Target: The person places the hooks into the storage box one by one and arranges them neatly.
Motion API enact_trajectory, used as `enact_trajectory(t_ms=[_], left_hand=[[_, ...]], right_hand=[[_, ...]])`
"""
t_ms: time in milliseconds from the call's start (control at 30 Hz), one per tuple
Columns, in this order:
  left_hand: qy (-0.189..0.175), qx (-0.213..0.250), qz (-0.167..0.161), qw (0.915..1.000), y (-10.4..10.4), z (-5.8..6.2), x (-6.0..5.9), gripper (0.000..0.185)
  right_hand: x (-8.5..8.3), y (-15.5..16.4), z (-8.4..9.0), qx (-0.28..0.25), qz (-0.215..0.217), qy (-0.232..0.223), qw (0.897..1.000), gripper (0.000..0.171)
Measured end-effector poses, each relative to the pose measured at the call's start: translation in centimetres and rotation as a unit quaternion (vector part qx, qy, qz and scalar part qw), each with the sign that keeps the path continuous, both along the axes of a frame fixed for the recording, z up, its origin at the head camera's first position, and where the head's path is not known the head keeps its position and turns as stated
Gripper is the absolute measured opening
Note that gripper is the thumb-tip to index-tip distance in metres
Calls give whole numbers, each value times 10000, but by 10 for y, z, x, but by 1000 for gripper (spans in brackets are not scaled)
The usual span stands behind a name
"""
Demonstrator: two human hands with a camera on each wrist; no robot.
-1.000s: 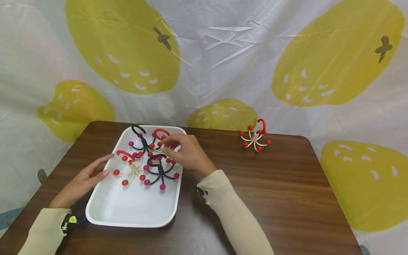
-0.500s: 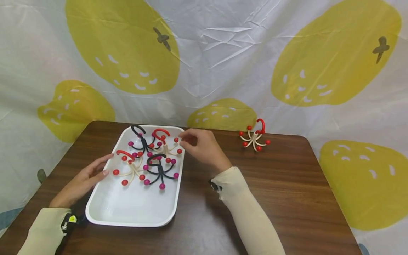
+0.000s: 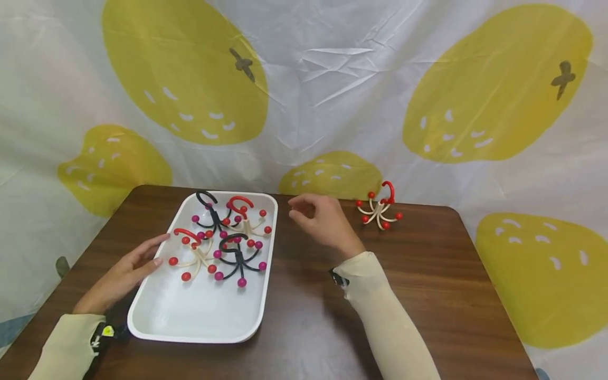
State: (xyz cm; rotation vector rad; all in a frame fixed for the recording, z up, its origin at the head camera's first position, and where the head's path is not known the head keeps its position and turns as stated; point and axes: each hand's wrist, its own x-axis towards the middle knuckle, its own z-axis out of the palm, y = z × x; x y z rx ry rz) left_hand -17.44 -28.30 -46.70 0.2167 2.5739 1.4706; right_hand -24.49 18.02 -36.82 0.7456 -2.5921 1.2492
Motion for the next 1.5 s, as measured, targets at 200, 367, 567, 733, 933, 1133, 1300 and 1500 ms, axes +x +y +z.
enact_trajectory(t_ms=[200, 367, 567, 733, 933, 1133, 1300, 1500], left_hand=[[107, 33, -15, 9999, -1, 1, 1, 66], [94, 43, -22, 9999, 0, 3, 1, 66], [98, 24, -14, 9999, 0, 3, 1, 66], [89, 4, 5, 10000, 0, 2, 1, 66], [105, 16, 5, 9999, -1, -2, 3, 66], [87, 51, 20, 9999, -1, -4, 4, 67], [185, 1, 31, 9998, -2, -2, 3, 66], [168, 49, -11, 9998, -2, -4, 1, 66]], right_hand=[[-2, 17, 1, 106, -252, 37, 9996, 22], [-4, 32, 1, 69, -432, 51, 9990, 23], [-9, 53, 1, 35, -705, 104, 9975, 23], [-12, 71, 1, 50, -983, 147, 9950, 23], [-15, 90, 2, -12, -1152, 304, 9929, 24], [-15, 109, 4, 116, -1480, 456, 9879, 27], [-16, 123, 10, -5, -1622, 562, 9852, 30], [-18, 135, 9, -7, -1862, 556, 9809, 30]])
